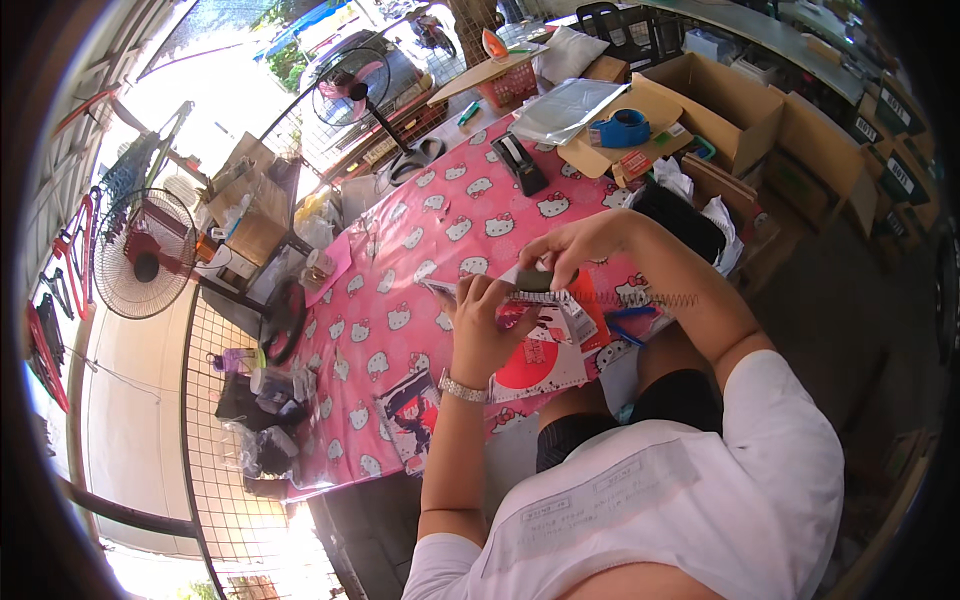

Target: The person assembles notepads by hand, inserting a spiral binding through pre-punched holes in paper stacks and a cover, then using a pair of scissors to trim the binding.

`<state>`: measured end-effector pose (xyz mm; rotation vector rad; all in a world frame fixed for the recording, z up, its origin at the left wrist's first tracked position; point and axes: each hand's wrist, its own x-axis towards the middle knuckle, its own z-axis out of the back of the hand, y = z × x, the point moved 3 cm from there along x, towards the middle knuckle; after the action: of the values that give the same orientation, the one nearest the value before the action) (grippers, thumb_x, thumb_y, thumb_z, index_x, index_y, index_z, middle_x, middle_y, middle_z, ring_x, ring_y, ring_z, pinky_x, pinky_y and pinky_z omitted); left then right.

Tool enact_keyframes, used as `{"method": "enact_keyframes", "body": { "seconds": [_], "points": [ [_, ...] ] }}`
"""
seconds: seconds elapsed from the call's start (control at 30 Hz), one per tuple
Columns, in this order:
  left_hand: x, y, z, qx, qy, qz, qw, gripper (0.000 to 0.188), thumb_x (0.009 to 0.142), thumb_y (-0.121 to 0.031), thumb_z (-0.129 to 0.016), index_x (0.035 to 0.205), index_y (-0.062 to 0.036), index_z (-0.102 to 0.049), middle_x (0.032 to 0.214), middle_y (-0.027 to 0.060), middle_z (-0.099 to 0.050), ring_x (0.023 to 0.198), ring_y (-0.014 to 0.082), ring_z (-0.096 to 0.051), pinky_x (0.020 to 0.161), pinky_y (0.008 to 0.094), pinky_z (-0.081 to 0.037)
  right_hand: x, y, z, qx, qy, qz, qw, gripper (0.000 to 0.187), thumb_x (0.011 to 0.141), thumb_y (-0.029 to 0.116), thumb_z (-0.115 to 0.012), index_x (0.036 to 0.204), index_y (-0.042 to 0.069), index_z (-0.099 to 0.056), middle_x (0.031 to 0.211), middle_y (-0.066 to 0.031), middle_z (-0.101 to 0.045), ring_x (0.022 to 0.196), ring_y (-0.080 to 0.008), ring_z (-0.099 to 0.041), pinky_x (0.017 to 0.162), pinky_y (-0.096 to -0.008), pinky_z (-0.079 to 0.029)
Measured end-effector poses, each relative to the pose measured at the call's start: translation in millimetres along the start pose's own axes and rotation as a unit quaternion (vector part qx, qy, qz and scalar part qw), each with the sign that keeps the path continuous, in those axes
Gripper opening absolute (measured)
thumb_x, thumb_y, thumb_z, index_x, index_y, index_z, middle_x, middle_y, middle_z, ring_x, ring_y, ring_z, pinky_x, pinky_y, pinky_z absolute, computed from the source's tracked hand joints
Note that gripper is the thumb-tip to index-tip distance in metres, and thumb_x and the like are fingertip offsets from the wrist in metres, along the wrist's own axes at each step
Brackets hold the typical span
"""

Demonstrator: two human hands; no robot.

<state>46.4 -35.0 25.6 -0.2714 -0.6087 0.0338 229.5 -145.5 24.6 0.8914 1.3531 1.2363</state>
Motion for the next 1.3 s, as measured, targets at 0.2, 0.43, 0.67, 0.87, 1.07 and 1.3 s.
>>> {"method": "enact_keyframes", "body": {
  "seconds": [0.2,0.43,0.67,0.87,1.07,1.3],
  "points": [
    [-0.4,2.3,1.4,-0.044,0.005,0.022,0.999,0.04,0.067,-0.022,-0.082,0.097,-0.0061,-0.061,0.093,0.0084,-0.063,0.099,0.0312,-0.055,0.091,0.0447,-0.041,6.0,2.7,-4.3,0.218,0.075,0.147,0.962,0.06,0.07,0.014,-0.074,0.126,0.002,-0.056,0.117,-0.0086,-0.059,0.111,-0.0167,-0.054,0.095,-0.0296,-0.043],
    [7.0,29.8,18.3,-0.021,0.007,0.015,1.0,0.038,0.064,-0.014,-0.079,0.097,-0.0084,-0.062,0.094,0.0095,-0.06,0.1,0.0326,-0.051,0.09,0.0427,-0.041,27.5,15.1,5.5,-0.167,-0.008,-0.006,0.986,0.055,0.077,0.014,-0.069,0.128,0.006,-0.053,0.118,-0.0055,-0.059,0.106,-0.014,-0.057,0.092,-0.0267,-0.044],
    [2.8,65.3,25.6,-0.014,0.059,0.038,0.997,0.033,0.068,-0.02,-0.079,0.097,-0.0109,-0.067,0.092,0.0038,-0.062,0.094,0.0294,-0.054,0.084,0.0441,-0.041,53.3,27.2,5.2,-0.151,0.017,0.003,0.988,0.056,0.076,0.013,-0.069,0.129,0.006,-0.051,0.118,-0.006,-0.058,0.106,-0.0142,-0.057,0.091,-0.0274,-0.045],
    [3.8,24.9,17.6,0.013,0.017,0.031,0.999,0.027,0.07,-0.015,-0.077,0.092,-0.0061,-0.066,0.091,0.008,-0.062,0.093,0.0306,-0.055,0.082,0.0423,-0.044,38.0,9.5,6.6,-0.088,-0.001,0.006,0.996,0.059,0.074,0.009,-0.07,0.13,0.004,-0.051,0.113,-0.0061,-0.06,0.104,-0.0155,-0.058,0.093,-0.0292,-0.045],
    [0.4,46.6,19.4,-0.022,-0.029,0.053,0.998,0.026,0.072,-0.013,-0.076,0.094,-0.0042,-0.064,0.092,0.0103,-0.061,0.093,0.0314,-0.054,0.083,0.0418,-0.045,46.8,16.2,14.3,-0.162,-0.017,0.005,0.987,0.058,0.07,0.008,-0.072,0.126,0.007,-0.055,0.114,-0.0054,-0.061,0.105,-0.0151,-0.058,0.093,-0.0281,-0.044],
    [-12.2,66.7,22.5,-0.093,-0.061,0.086,0.99,0.029,0.074,-0.009,-0.079,0.097,-0.002,-0.063,0.099,0.0091,-0.06,0.085,0.0222,-0.062,0.071,0.0335,-0.05,56.2,0.4,15.3,0.214,0.057,0.141,0.965,0.054,0.071,0.011,-0.071,0.123,0.006,-0.058,0.115,-0.0059,-0.061,0.105,-0.0135,-0.058,0.091,-0.0289,-0.045]
  ]
}}
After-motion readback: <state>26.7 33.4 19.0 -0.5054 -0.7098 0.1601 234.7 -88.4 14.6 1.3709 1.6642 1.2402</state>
